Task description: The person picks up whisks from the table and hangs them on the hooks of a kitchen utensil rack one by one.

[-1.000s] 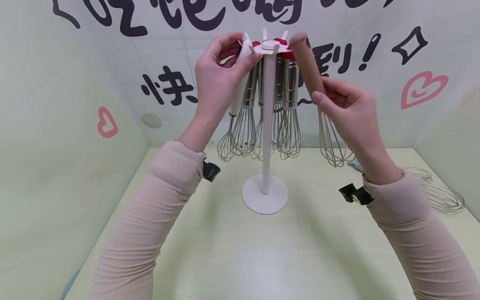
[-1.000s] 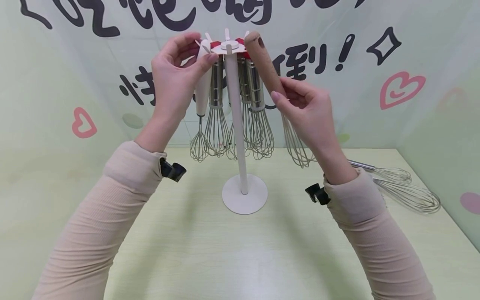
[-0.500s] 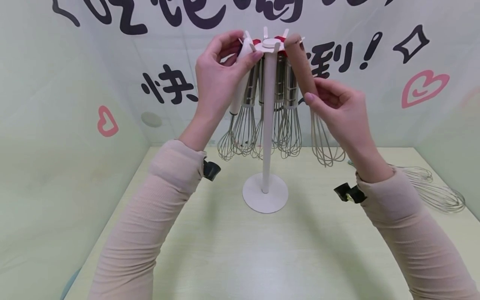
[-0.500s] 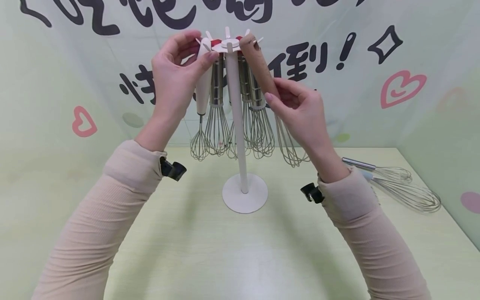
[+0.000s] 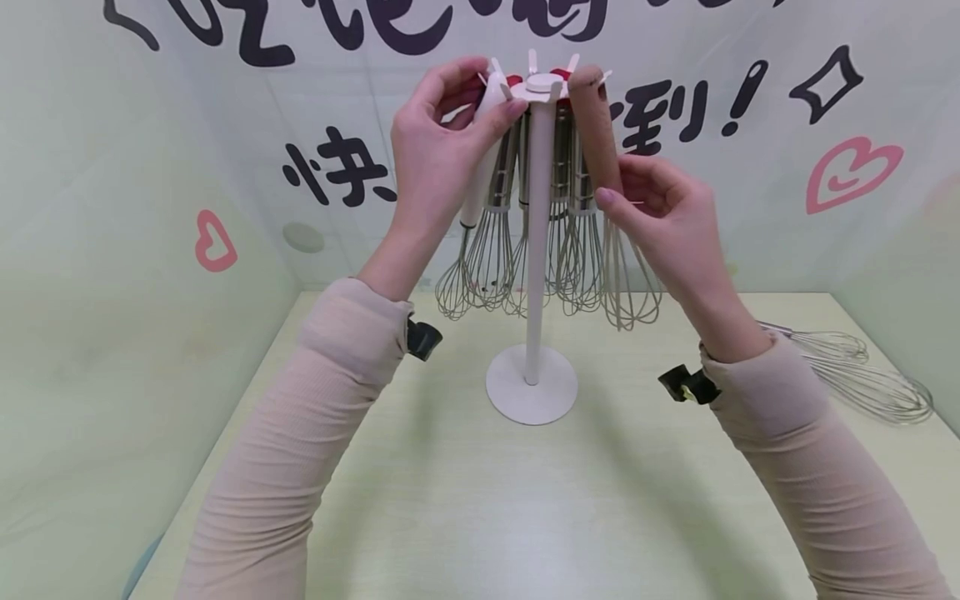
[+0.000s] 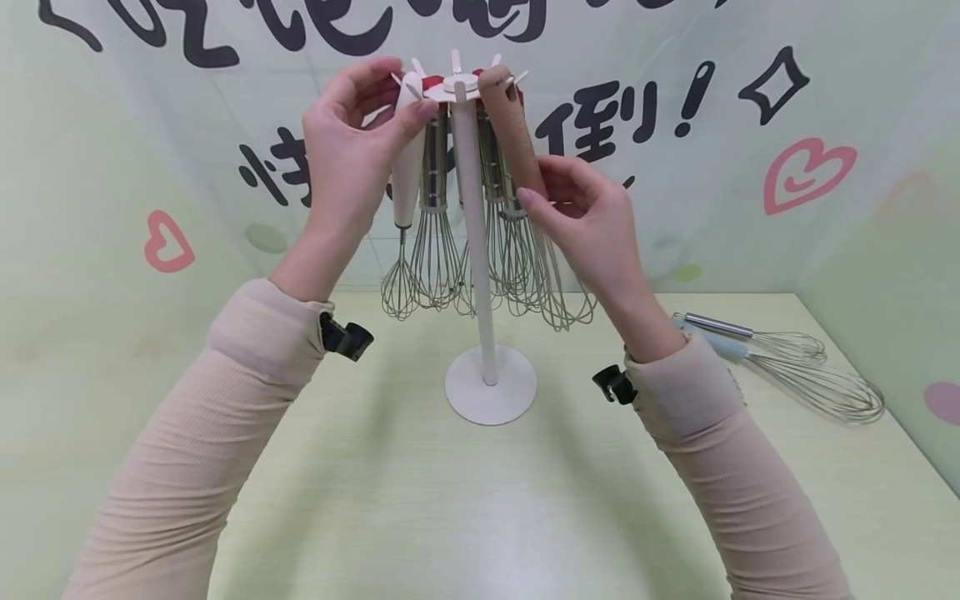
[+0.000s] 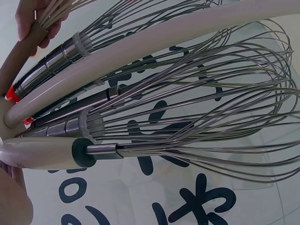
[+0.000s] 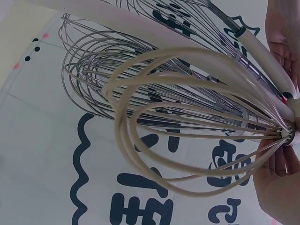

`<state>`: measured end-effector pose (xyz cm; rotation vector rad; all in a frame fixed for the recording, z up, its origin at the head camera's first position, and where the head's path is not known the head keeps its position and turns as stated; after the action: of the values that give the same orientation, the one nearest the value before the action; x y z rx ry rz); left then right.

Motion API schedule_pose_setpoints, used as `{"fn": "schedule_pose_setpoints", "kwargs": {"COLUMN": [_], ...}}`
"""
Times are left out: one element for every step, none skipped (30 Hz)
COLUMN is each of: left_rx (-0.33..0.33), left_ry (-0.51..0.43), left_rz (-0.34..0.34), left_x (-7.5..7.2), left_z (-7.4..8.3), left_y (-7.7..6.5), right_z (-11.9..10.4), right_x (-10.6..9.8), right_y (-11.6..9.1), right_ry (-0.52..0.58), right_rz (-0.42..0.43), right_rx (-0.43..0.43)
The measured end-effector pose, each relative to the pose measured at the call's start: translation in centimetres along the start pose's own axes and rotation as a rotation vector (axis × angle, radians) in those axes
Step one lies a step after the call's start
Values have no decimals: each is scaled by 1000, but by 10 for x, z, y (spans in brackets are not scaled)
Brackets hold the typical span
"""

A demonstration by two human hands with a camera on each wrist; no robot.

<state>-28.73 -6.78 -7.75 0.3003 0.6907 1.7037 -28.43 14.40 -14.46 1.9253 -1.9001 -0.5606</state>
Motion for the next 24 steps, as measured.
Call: {"fn": "schedule_pose_setpoints", "kwargs": {"left_rx": [-1,-2,-3,-2,-3,-2,-1,1,3,3,5,6,7,7,7,7,6,4,3,3,2,2,3,4], "left_ry": [-2,-3,-2,0,1,3,5,7,8,7,7,7,7,7,6,7,7,7,6,7,6,6,5,4], "left_rz": [0,-1,-1,-1,-1,0,0,1,2,2,3,4,3,3,3,2,2,1,1,1,1,1,1,1], "left_x": [0,0,0,0,0,0,0,0,0,0,1,1,1,1,1,1,1,1,1,1,1,1,2,2], "left_z": [0,0,0,-1,-1,-1,-2,-2,-3,-3,-3,-4,-3,-3,-3,-3,-3,-3,-4,-5,-6,-7,-8,-10], "left_y": [0,0,0,0,0,1,1,1,2,2,2,3,3,3,3,2,2,3,3,3,4,5,6,7], "right_z": [0,1,1,2,2,3,3,4,4,4,4,5,5,5,5,5,6,6,6,6,6,6,6,6], "right_x": [0,1,1,2,2,2,3,3,3,3,3,3,3,3,3,2,2,2,2,2,2,2,2,3], "right_y": [0,0,0,0,0,0,0,0,0,0,0,0,0,0,0,-1,-1,-1,-1,-1,-1,-1,-1,-2], "right_ry": [1,3,6,8,8,11,10,15,21,27,36,44,52,63,75,78,85,81,79,82,80,73,63,48], "right_rz": [-2,-4,-5,-6,-7,-7,-9,-10,-12,-15,-17,-18,-20,-21,-21,-21,-21,-22,-23,-24,-25,-26,-28,-31], "right_rx": [0,1,1,2,2,3,3,3,3,3,3,3,3,3,5,5,7,7,9,10,13,15,16,17]}}
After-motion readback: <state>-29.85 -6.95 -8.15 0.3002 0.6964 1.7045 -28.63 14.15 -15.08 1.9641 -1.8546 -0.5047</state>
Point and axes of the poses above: each hand's wrist, its own y-axis towards the middle knuckle, its own x-axis out of the palm, z = x × y, the point moved 10 cm from there along y, towards the middle knuckle, and after that the axes turned 11 degrees about y, right-handed, at the moved point
